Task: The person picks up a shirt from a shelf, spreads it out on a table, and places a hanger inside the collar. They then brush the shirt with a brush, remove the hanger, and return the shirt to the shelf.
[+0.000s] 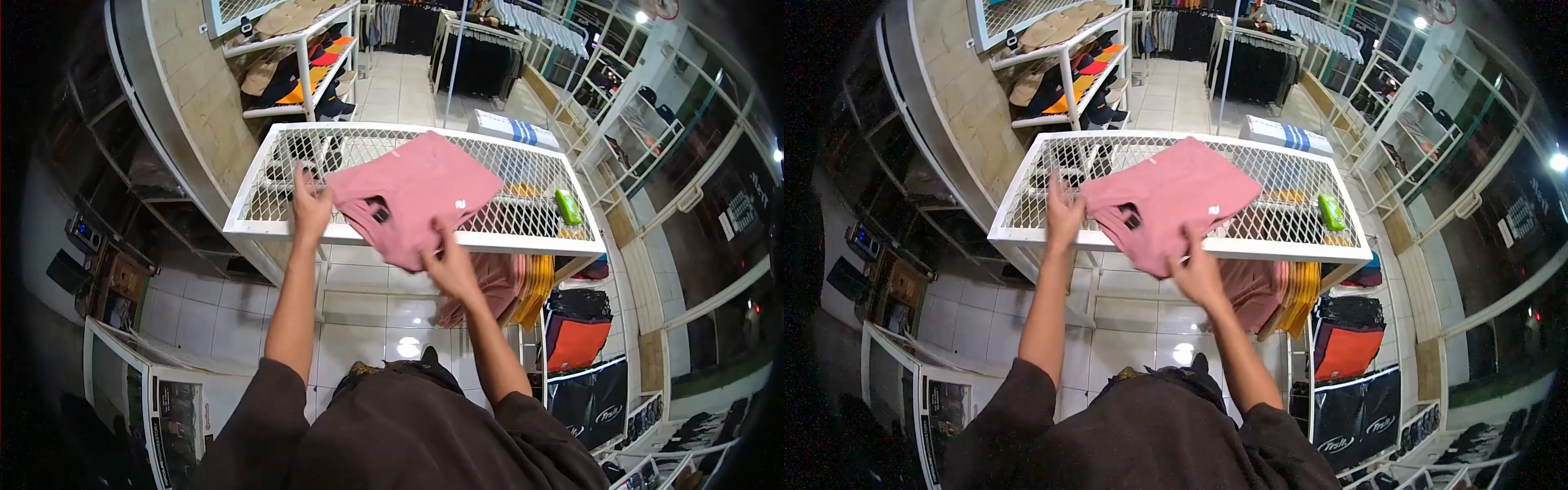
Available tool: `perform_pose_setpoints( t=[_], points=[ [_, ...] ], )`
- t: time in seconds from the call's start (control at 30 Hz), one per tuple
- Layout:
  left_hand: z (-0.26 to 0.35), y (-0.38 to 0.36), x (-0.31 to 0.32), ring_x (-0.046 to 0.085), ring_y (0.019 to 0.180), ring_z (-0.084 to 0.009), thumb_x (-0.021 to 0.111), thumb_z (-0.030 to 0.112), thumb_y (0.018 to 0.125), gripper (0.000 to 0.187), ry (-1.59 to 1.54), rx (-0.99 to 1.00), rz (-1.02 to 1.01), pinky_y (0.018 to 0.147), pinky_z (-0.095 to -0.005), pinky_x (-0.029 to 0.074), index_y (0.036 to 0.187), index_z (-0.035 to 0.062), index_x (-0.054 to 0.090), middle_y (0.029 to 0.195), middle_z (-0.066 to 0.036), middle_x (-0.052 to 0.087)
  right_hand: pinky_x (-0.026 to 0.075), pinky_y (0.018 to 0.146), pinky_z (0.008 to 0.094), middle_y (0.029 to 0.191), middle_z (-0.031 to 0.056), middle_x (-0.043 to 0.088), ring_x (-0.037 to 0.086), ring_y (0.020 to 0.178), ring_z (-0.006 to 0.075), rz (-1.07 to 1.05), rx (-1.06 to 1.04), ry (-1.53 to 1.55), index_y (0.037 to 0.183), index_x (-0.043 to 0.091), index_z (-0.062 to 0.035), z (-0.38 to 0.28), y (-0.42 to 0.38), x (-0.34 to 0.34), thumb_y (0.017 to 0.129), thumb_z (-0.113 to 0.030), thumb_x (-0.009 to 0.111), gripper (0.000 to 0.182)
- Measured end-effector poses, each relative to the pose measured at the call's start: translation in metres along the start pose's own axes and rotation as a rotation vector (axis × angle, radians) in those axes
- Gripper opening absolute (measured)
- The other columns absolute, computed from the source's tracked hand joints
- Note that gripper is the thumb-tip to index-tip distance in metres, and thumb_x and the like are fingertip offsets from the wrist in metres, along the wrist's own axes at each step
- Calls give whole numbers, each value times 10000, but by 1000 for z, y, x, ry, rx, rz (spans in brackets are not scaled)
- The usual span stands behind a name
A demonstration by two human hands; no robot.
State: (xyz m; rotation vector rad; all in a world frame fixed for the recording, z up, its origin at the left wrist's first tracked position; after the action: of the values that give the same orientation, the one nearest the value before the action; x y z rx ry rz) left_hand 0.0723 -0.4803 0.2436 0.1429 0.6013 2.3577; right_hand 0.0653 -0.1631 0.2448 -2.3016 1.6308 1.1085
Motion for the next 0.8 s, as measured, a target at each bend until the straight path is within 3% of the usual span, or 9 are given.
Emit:
perform_pose_setpoints(
  t=[0.07,0.13,0.2,0.27,0.33,0.4,0.5,0.67,0.8],
  points=[
    [-5,26,-23,668,1062,-277,726,115,888,697,333,355,74,820,-376,564,1507,30,417,1273,-240,637,550,832,421,1136,260,700,719,894,362,53,-178,51,1444,464,-47,-17,-5,14,917,-292,717,634],
    [18,8,-37,690,985,-272,754,153,886,577,237,242,70,800,-412,558,1408,31,542,1194,-207,679,558,782,387,986,212,738,732,849,301,-46,121,121,1363,568,-36,-26,4,-4,917,-274,727,530],
    [36,-32,-45,705,904,-291,744,234,909,449,109,-24,-67,783,-437,544,1287,27,621,1087,-174,714,559,711,375,845,142,739,726,742,257,221,33,61,1218,684,-35,-5,28,-28,926,-232,709,353],
    [65,-74,-52,703,833,-297,711,360,934,417,598,-368,-280,749,-417,534,1181,28,661,1004,-152,725,549,779,395,937,160,724,701,849,294,446,-8,-129,1203,684,-14,34,58,-54,918,-218,690,350],
    [28,-117,-42,701,830,-308,688,465,931,512,471,-423,-339,743,-388,530,1201,33,643,1012,-171,716,474,948,484,1114,186,690,616,1081,383,484,45,-469,1218,679,-36,78,84,-71,901,-305,692,416],
    [-11,-146,-17,714,858,-311,702,498,920,583,390,-381,-368,764,-401,540,1236,16,618,1031,-140,721,477,938,498,1100,181,701,628,1068,390,391,122,-544,1206,693,-56,96,95,-75,897,-311,694,401],
    [-2,-167,19,720,870,-242,699,387,958,489,-328,-789,-370,746,-357,561,1264,16,610,1078,-108,714,491,911,493,1061,184,708,645,1026,398,360,76,-602,1167,705,-59,99,100,-75,908,-254,678,325],
    [11,-131,17,737,819,-225,689,292,973,395,-504,-765,-443,661,-316,573,1231,5,605,1051,-110,714,519,813,491,994,205,707,662,895,406,401,-10,-483,1124,702,-41,106,87,-75,925,-162,650,238],
    [-10,-13,-15,700,901,-160,681,195,967,361,-357,-493,-280,753,-265,552,1271,22,595,1053,-115,721,551,763,451,1025,231,711,699,886,389,376,273,-228,1191,670,-24,19,14,-52,903,-150,689,315]
  ],
)
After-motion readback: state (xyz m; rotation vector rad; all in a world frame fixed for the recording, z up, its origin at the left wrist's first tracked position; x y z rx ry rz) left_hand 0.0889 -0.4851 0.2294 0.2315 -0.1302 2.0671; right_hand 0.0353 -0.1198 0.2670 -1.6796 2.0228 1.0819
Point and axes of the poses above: each hand's wrist, its own y-axis towards the middle knuckle, its own x-axis out of the palm, z = x × y, the point moved 4 cm from there along y, towards the middle knuckle
